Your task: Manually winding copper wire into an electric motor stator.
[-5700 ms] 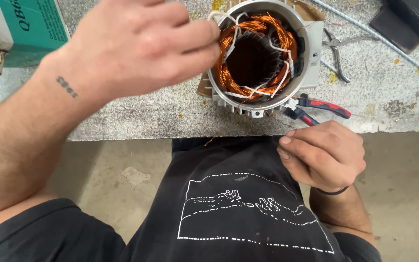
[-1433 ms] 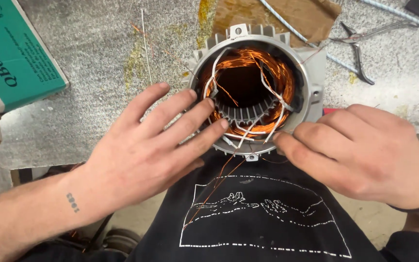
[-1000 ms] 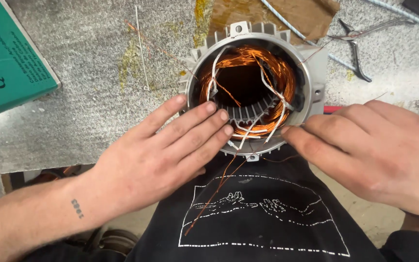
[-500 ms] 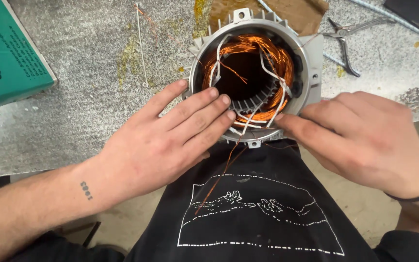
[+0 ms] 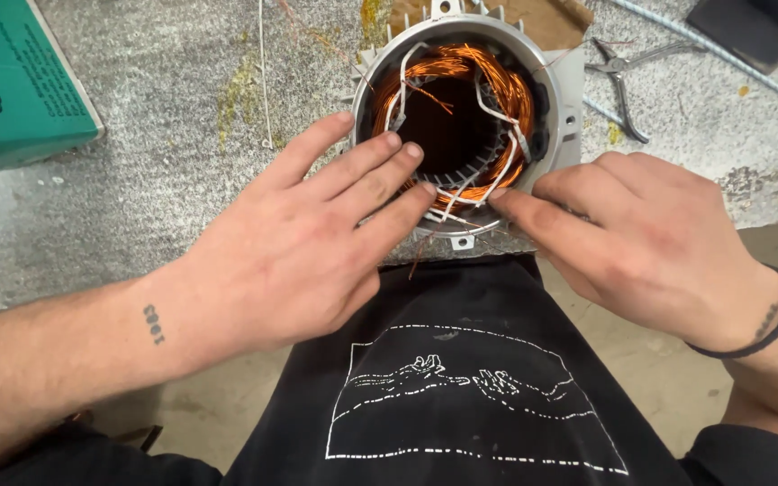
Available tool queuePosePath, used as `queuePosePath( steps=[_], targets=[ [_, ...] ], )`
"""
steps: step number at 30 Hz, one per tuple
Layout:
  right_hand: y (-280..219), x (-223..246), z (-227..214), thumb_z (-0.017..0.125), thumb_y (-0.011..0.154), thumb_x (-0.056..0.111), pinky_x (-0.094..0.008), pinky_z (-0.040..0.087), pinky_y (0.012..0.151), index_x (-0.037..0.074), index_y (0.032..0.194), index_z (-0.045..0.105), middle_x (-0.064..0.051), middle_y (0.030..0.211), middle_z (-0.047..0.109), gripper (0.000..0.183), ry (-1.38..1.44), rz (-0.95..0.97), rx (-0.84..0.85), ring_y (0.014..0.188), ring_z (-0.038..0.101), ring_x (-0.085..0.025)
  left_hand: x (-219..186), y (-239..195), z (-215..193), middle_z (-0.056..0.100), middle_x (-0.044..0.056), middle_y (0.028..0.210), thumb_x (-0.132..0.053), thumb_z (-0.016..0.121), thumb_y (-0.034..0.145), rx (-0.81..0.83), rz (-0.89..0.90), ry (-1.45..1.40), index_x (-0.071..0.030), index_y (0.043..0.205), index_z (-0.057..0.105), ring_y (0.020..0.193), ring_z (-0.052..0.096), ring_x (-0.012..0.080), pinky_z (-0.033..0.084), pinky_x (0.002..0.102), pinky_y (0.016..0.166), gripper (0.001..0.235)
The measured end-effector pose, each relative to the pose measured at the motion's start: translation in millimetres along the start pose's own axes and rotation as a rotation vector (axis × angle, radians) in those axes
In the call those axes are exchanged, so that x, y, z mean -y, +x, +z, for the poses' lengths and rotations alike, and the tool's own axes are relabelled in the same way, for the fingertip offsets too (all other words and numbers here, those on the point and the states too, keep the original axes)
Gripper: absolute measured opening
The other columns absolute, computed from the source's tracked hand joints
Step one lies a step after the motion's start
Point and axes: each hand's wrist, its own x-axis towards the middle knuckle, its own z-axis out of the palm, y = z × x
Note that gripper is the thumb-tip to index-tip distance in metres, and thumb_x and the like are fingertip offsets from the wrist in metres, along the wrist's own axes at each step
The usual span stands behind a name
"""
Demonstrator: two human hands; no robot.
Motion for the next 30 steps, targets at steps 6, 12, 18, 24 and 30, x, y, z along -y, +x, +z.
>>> queuePosePath(
  steps=[6, 12, 18, 24, 30],
  targets=[
    [-7.8, 1.4, 1.2, 0.085, 0.078, 0.008, -0.033, 0.046, 0.056, 0.012, 0.102, 0.081, 0.000, 0.082, 0.064, 0.025, -0.091, -0.014, -0.103, 0.066, 0.058, -0.018, 12.5, 10.1, -2.5, 0.070, 0.014, 0.129, -0.018, 0.064, 0.089, -0.111, 0.053, 0.035, -0.005, 0.121, 0.069, 0.129, 0.062, 0.0250, 0.035, 0.045, 0.117, 0.035],
    [-15.3, 2.0, 11.4, 0.090, 0.080, 0.011, -0.032, 0.043, 0.054, 0.012, 0.096, 0.081, -0.003, 0.081, 0.065, 0.018, -0.194, 0.029, -0.208, 0.064, 0.056, -0.020, 13.5, 36.7, -15.9, 0.074, 0.001, 0.086, -0.014, 0.065, 0.079, -0.017, 0.134, 0.057, -0.013, 0.083, 0.072, 0.092, 0.071, 0.0209, 0.048, 0.038, 0.091, 0.008],
    [-12.2, 2.2, 6.7, 0.084, 0.078, 0.007, -0.032, 0.045, 0.057, 0.011, 0.101, 0.081, 0.000, 0.082, 0.064, 0.024, -0.137, -0.047, -0.170, 0.066, 0.057, -0.017, 18.5, 49.4, -9.4, 0.070, 0.003, 0.067, -0.021, 0.067, 0.078, 0.058, 0.144, 0.118, -0.017, 0.076, 0.073, 0.069, 0.071, 0.0256, 0.053, 0.041, 0.068, 0.008],
    [-7.7, -2.9, 6.4, 0.083, 0.075, 0.008, -0.031, 0.044, 0.054, 0.012, 0.101, 0.082, 0.001, 0.082, 0.063, 0.027, -0.080, -0.071, -0.147, 0.063, 0.055, -0.017, 22.5, 48.5, -4.4, 0.069, 0.000, 0.070, -0.020, 0.067, 0.077, 0.044, 0.176, 0.121, -0.016, 0.078, 0.072, 0.072, 0.072, 0.0239, 0.056, 0.039, 0.061, 0.007],
    [-5.6, -7.9, 8.0, 0.086, 0.077, 0.011, -0.031, 0.043, 0.054, 0.012, 0.101, 0.080, 0.002, 0.082, 0.063, 0.024, -0.059, -0.089, -0.131, 0.063, 0.055, -0.016, 24.0, 44.6, 0.1, 0.068, -0.002, 0.072, -0.022, 0.067, 0.081, -0.055, 0.216, 0.078, -0.016, 0.076, 0.068, 0.073, 0.070, 0.0203, 0.055, 0.036, 0.068, 0.008]
  ],
)
